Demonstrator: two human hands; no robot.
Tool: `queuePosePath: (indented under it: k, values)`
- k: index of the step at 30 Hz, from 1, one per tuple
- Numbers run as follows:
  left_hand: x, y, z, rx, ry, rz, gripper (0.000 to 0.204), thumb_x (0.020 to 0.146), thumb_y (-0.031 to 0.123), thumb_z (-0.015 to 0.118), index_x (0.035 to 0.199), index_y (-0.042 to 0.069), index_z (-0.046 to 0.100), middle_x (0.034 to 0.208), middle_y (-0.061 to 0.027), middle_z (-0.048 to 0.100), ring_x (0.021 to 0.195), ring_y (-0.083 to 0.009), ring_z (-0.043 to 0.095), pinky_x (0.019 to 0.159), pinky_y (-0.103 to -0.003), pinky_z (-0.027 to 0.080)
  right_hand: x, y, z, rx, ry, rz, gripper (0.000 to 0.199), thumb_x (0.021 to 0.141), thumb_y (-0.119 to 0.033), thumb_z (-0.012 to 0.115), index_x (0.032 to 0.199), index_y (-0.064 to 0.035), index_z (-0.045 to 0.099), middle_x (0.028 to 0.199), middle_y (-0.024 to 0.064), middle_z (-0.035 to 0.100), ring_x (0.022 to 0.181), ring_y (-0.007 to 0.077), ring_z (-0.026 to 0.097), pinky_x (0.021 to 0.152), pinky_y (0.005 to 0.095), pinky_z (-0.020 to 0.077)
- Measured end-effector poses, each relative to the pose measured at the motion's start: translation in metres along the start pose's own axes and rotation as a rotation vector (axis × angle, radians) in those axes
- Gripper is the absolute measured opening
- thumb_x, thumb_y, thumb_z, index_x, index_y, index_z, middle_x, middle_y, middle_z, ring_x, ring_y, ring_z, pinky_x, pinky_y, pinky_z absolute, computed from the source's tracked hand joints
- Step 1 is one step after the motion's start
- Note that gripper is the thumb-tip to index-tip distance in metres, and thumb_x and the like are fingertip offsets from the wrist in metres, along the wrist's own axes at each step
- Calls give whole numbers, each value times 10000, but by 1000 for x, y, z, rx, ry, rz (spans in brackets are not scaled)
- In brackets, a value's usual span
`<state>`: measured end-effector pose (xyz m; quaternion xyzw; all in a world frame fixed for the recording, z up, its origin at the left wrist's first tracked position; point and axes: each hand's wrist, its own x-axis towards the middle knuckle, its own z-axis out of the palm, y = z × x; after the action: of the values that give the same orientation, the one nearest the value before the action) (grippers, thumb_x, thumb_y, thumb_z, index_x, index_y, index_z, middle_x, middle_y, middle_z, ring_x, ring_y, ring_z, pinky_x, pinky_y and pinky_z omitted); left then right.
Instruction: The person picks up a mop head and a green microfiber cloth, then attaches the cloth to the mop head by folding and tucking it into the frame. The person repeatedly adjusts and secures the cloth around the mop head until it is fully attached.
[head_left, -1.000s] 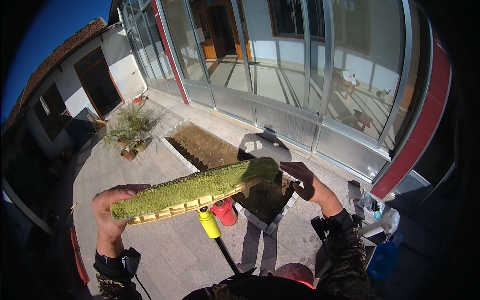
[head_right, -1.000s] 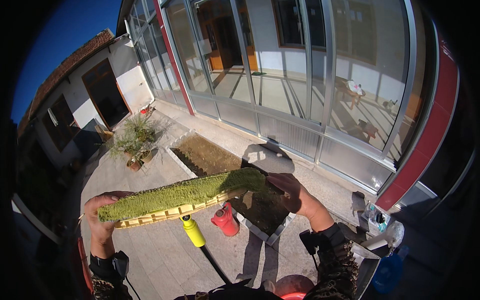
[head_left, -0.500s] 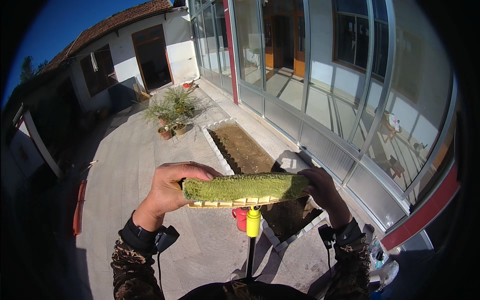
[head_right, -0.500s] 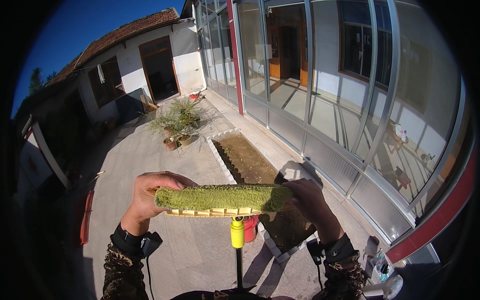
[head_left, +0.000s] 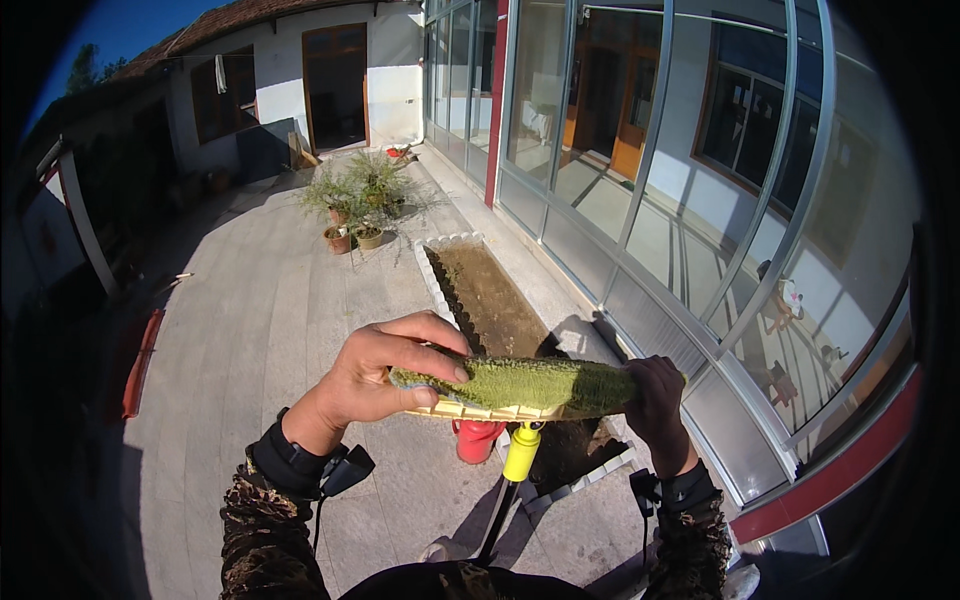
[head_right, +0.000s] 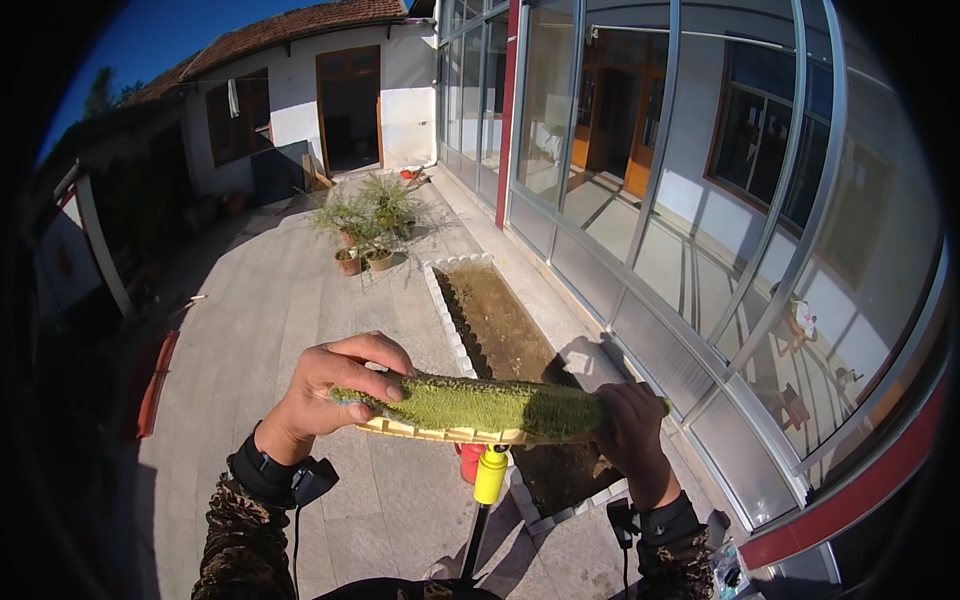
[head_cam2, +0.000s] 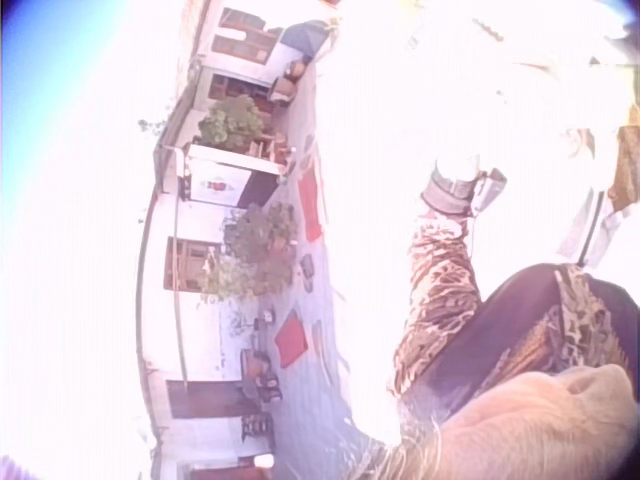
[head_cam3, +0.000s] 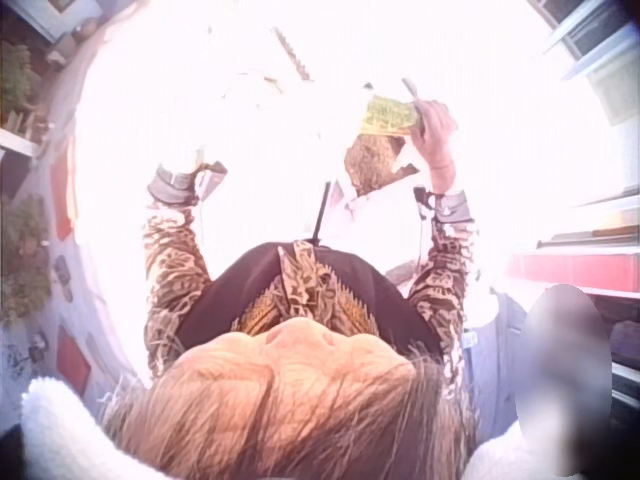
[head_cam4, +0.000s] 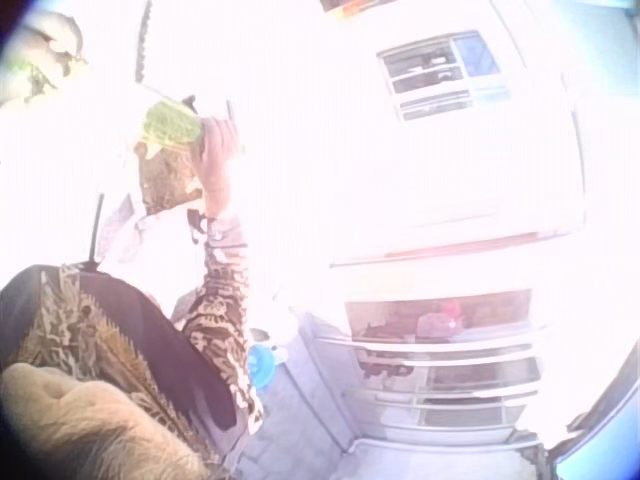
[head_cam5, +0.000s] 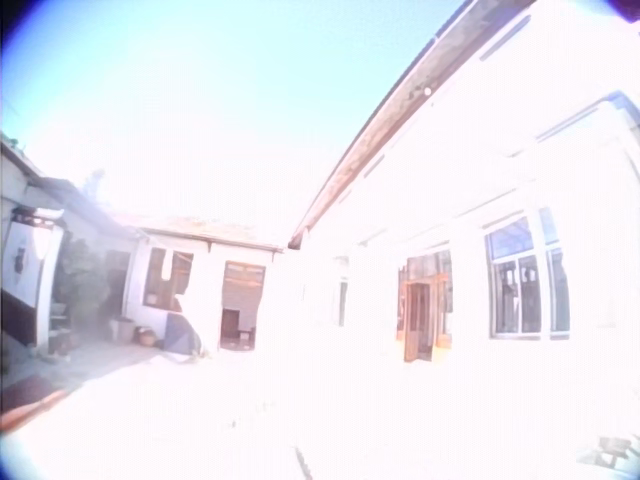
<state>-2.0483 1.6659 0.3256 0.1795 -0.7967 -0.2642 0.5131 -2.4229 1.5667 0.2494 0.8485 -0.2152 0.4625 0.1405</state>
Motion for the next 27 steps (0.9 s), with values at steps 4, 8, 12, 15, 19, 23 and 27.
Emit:
queuePosePath:
  k: [4,8,12,15,19,23,27]
  values:
    - [-3,-13,4,10,234,160,366,958,371,632,899,20,719,936,-137,702,1011,-310,628,930,-443,474,1,-4,-2,-30,6,-1,304,627,-37,691,918,-20,604,831,134,652,703,338,626,646,418,470]
    - [-8,-16,5,40,392,194,418,992,408,555,830,25,597,884,-128,666,912,-291,591,827,-426,489,6,-9,-3,-33,12,-13,322,623,-47,701,931,-19,609,849,136,658,711,339,628,646,417,468]
    - [-22,-15,9,-97,550,248,453,1001,420,534,771,29,537,759,-91,540,787,-239,507,717,-395,466,16,-13,-6,-31,0,-56,346,625,-68,719,950,-15,614,875,135,663,724,330,626,649,417,466]
    - [-38,-19,14,-29,618,260,461,1001,433,531,769,36,520,743,-86,532,783,-233,504,705,-380,459,24,-14,-10,-49,-10,-93,378,626,-83,737,977,-20,613,888,123,656,733,314,620,657,414,462]
    - [-56,-28,16,10,556,208,551,862,599,669,825,67,529,857,-74,534,794,-208,506,711,-357,459,30,-15,-19,-95,-44,-116,392,627,-85,742,996,-36,616,881,107,642,734,298,611,678,400,458]
    - [-59,-32,9,-48,473,45,1021,445,631,927,1224,98,539,1159,-89,499,966,-219,511,835,-374,457,31,-12,-16,-100,-24,-128,352,619,-53,713,955,-33,611,831,107,645,707,302,614,676,391,468]
    - [-57,-44,-2,340,98,87,1034,419,458,990,1255,103,496,1329,-177,513,1271,-325,514,1042,-463,438,28,-5,-9,-87,-14,-99,335,606,-37,702,927,-34,604,805,112,645,696,310,618,669,387,477]
